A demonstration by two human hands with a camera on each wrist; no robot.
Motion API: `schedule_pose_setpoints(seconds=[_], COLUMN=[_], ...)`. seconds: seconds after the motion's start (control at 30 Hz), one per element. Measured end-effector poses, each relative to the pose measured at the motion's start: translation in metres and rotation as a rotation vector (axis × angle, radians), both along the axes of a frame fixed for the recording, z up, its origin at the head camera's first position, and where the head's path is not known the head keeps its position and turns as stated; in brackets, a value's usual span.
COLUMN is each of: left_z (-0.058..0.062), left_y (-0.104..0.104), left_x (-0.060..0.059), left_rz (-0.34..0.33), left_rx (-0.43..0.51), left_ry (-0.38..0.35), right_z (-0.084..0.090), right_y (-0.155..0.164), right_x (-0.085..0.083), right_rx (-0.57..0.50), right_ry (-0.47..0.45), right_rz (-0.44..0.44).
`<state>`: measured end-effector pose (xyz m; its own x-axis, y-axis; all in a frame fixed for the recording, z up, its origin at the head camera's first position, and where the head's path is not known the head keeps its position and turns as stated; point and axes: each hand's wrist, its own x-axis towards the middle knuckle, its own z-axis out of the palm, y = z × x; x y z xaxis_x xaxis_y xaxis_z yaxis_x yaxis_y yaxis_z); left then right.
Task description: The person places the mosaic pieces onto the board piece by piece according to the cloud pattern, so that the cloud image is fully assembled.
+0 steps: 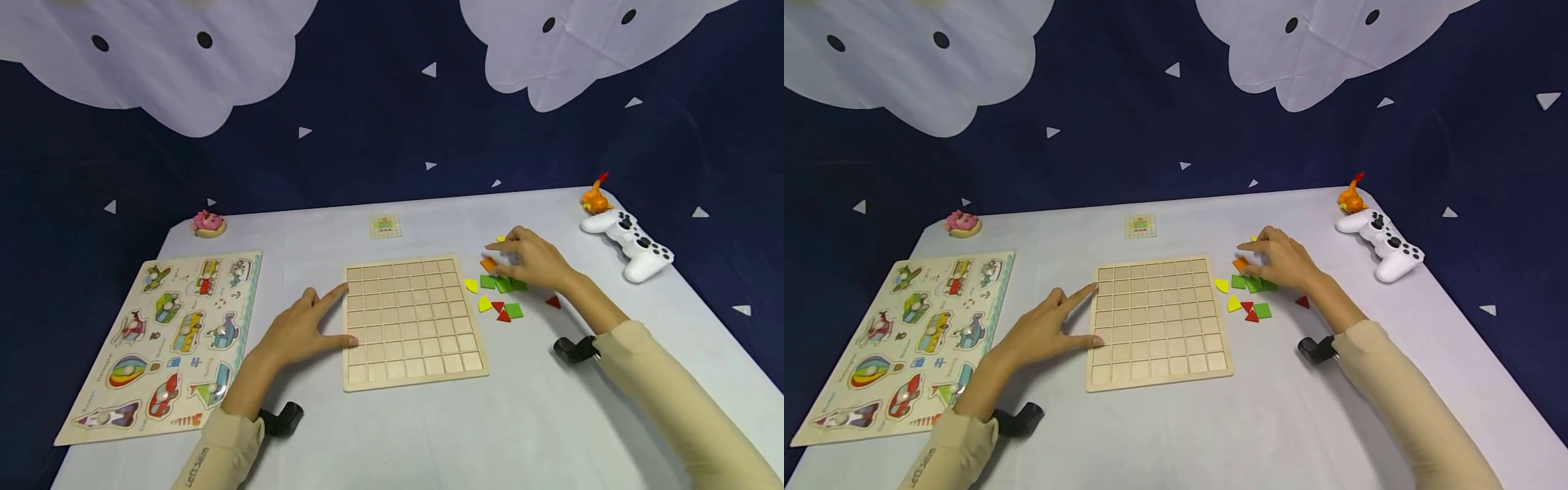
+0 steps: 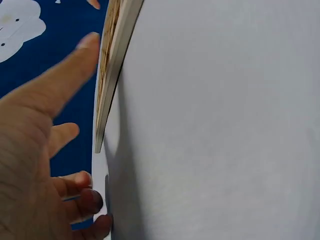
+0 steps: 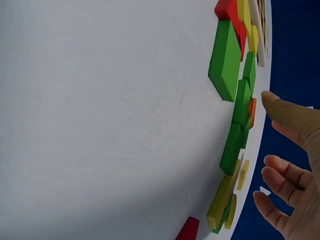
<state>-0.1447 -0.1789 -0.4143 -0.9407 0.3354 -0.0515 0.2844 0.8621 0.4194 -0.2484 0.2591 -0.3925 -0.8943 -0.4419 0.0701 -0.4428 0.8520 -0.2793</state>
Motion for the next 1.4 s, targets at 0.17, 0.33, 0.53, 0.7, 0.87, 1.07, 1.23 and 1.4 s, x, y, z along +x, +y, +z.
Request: schedule_pose_setpoints(seconds=[0.17,0.33,0.53,0.7,0.87,1.07,1.23,1.4], left_z=[-0.007,-0.013,-0.014,-0.013,-0.013,-0.013,-0.014,-0.014], left_y=[-0.003,-0.006,-0.007,-0.007,-0.007,-0.007,-0.007,-0.007], left_x=[0.000,-0.001,-0.002,-0.001,-0.002,-0.002,-0.002,-0.002], left_rz=[-0.020,-0.021,-0.012,-0.004,-0.001,0.001,0.011,0.010], left_rx=[0.019,0.040,0.070,0.086,0.097,0.098,0.101,0.111], left_ry=[-0.007,0.001,-0.013,-0.014,-0.021,-0.036,-0.041,-0.037], right_z=[-0.002,-0.005,-0.005,-0.006,-0.005,0.003,0.004,0.005], right_y=[0.001,0.002,0.001,-0.002,-0.005,-0.012,-0.034,-0.063], right_x=[-0.007,-0.011,-0.014,-0.016,-0.019,-0.017,-0.013,-0.008], right_rx=[0.032,0.038,0.043,-0.007,-0.011,-0.039,-0.098,-0.143], right_ry=[-0.017,-0.014,-0.031,-0.035,-0.028,-0.007,0.022,0.028], right_rz=[0.014,0.037,0.055,0.089,0.091,0.082,0.165,0.233])
